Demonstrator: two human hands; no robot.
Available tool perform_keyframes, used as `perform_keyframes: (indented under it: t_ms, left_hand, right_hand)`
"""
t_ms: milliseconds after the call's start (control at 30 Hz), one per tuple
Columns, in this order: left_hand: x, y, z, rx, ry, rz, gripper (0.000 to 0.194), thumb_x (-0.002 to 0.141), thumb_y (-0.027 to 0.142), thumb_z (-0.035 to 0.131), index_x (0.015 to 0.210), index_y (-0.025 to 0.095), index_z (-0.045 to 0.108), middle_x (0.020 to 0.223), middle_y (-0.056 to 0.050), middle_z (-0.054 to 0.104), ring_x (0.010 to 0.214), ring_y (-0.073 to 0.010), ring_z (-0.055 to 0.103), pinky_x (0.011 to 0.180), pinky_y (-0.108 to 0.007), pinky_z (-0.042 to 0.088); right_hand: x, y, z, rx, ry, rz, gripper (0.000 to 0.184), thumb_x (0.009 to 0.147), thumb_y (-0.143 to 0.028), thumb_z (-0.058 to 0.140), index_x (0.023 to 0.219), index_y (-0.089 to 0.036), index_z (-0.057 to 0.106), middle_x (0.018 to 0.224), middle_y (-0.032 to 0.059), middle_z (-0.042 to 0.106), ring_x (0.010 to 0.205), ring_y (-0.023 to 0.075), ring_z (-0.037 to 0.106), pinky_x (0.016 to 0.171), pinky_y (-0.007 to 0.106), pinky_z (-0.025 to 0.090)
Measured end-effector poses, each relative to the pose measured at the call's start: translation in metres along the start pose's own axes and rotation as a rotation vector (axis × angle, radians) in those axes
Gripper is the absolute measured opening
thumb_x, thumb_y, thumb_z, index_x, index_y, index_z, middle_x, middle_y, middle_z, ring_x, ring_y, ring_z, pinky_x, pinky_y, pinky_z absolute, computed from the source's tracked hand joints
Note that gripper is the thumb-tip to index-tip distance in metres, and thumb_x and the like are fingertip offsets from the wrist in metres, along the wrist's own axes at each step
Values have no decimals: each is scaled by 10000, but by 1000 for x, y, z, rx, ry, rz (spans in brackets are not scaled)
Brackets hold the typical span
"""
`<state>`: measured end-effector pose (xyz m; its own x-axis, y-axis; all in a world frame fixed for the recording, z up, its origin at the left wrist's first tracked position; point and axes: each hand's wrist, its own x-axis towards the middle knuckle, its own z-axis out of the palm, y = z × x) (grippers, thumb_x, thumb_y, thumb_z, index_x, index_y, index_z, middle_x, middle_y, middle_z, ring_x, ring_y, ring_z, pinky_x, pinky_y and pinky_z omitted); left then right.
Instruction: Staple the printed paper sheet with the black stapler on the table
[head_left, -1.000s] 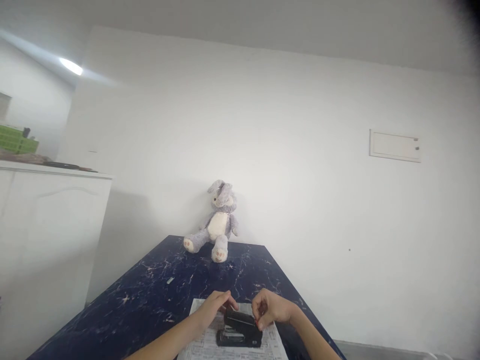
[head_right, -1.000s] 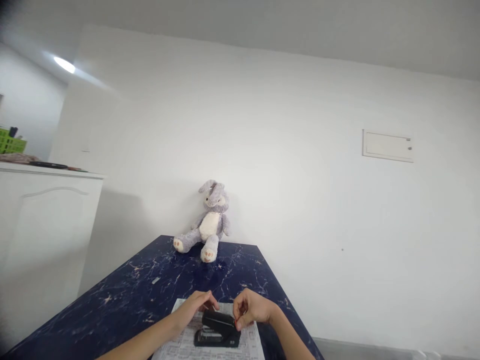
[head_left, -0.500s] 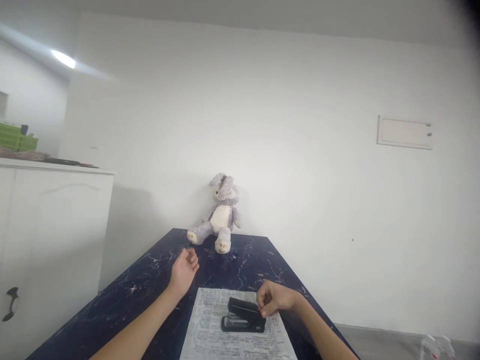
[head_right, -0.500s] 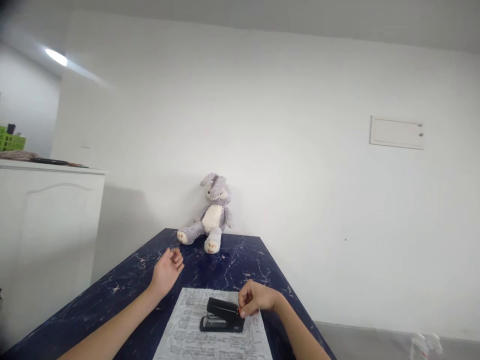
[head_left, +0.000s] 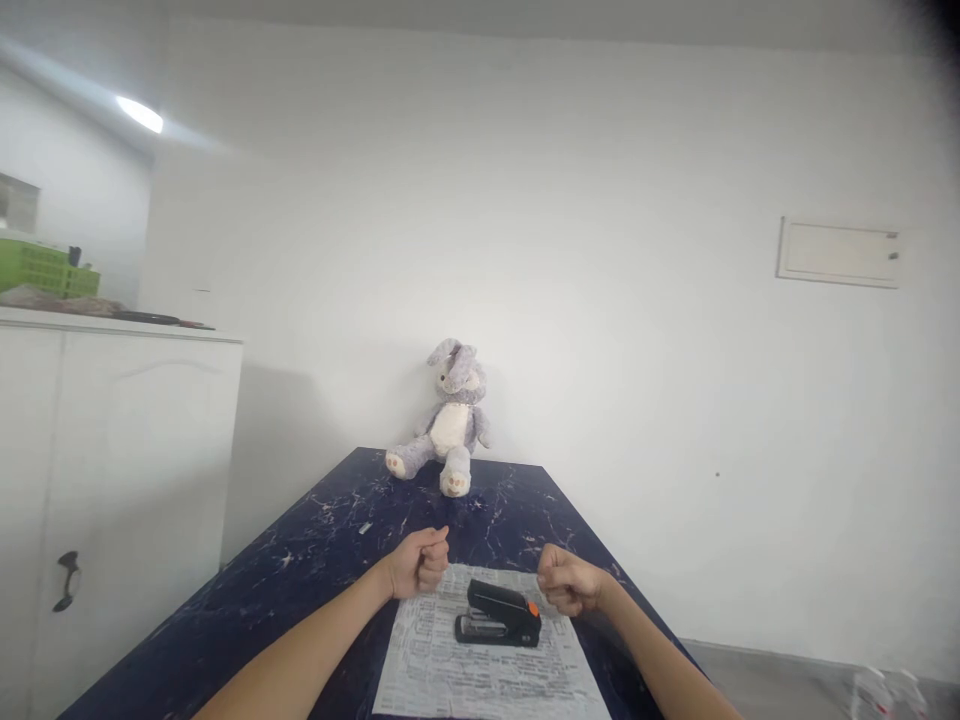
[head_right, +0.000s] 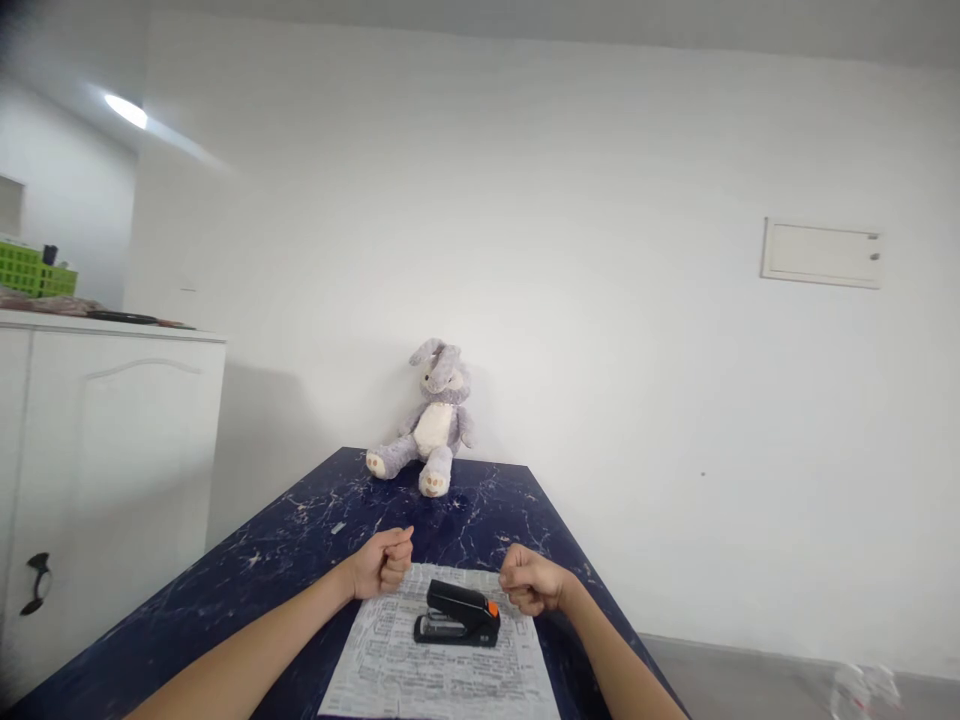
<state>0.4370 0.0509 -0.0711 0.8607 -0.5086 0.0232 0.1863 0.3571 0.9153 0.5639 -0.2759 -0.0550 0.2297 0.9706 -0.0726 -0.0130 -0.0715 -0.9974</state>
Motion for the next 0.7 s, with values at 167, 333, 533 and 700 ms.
perform_keyframes:
  t_ms: [167,333,533,700]
  left_hand:
    - [-2,2,12,93,68,-15,483,910,576,617,727,221,344,465,131,118,387,-50,-14,367,-190,10]
    - [-4,3,26,165,12,-85,427,906,564,636,780,220,417,460,132,174,379,-44,23,367,-185,30]
    - [-7,1,29,296,-80,-49,476,779,571,775,687,161,553,424,115,227,354,-28,101,355,-198,71]
    - [-4,-5,25,375,-105,23,441,666,509,878,709,114,687,393,74,354,330,-34,196,349,-206,112]
  right_hand:
    - [-2,1,-5,56,-17,113,655,853,-537,718,525,-207,256,438,-118,231,328,6,123,264,145,145]
    - [3,9,-11,95,-55,195,566,877,-682,616,676,-206,386,463,-128,246,340,17,96,270,121,160]
    - [4,14,-18,114,-62,188,554,858,-683,645,726,-214,380,482,-134,240,359,15,65,283,111,134]
    - [6,14,-21,155,-36,147,591,833,-694,665,721,-216,336,487,-144,206,375,9,31,309,104,72]
